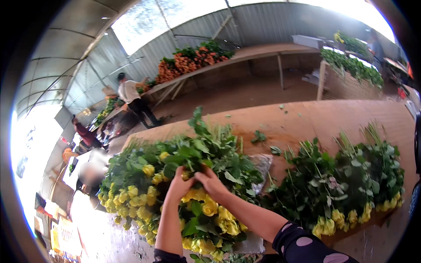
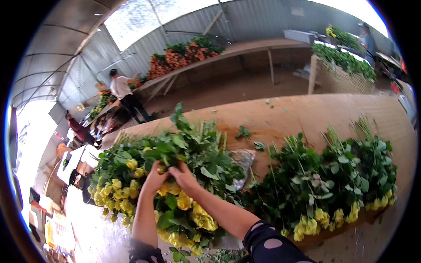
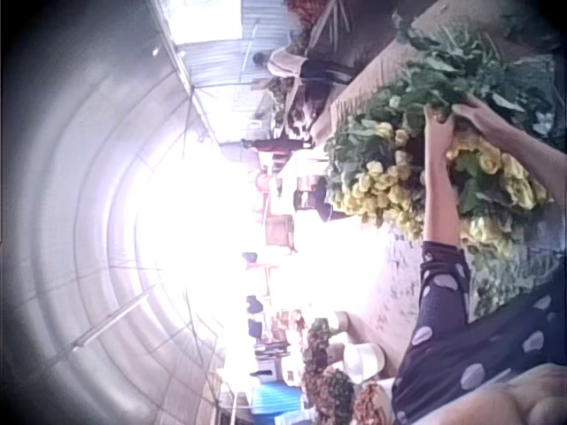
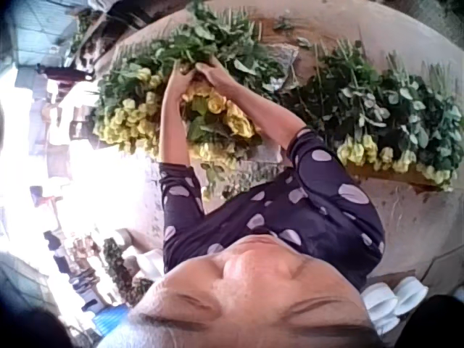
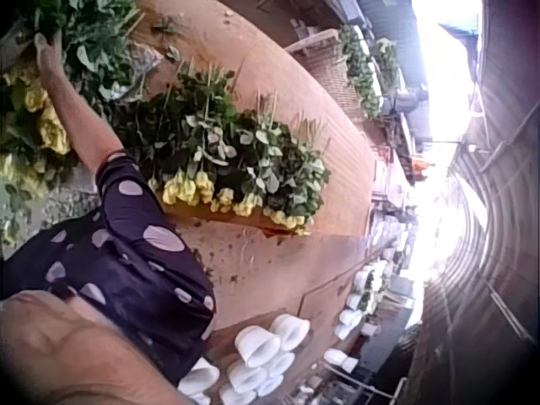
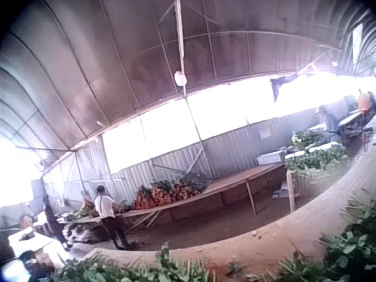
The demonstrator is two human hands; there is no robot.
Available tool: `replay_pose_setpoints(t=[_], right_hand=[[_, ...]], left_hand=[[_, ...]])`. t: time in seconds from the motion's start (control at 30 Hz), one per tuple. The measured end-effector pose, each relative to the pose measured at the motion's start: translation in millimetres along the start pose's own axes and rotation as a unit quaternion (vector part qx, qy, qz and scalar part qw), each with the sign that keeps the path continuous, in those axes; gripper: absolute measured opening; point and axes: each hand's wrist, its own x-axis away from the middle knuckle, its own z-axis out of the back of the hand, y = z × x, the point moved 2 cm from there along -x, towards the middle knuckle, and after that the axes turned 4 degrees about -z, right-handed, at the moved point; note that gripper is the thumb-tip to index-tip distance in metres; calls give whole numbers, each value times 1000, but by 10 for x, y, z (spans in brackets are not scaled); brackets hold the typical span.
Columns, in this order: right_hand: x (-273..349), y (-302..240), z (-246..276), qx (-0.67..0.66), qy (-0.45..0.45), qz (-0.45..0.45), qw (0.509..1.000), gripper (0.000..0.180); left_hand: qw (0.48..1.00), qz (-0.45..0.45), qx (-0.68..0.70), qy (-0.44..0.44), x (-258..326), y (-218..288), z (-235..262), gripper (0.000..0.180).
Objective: The person repeatedly picks up yellow rose stems from a wooden table, removes leaves and side shoots by hand, and places the trimmed stems back on the table. The process continues across many stems in a consistent sequence.
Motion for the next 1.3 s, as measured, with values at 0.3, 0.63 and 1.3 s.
replay_pose_setpoints(t=[0.3, 0.63, 1.3], right_hand=[[1367, -585, 166, 142, -40, 101, 984, 59], [2706, -272, 1795, -78, 259, -145, 952, 45], [3032, -576, 2483, 12, 337, -101, 936, 22]], left_hand=[[987, -130, 94, 33, 1366, 1072, -430, 50], [960, -80, 167, -211, 1976, 548, -2455, 72], [990, -47, 39, -128, 2187, 116, -3282, 65]])
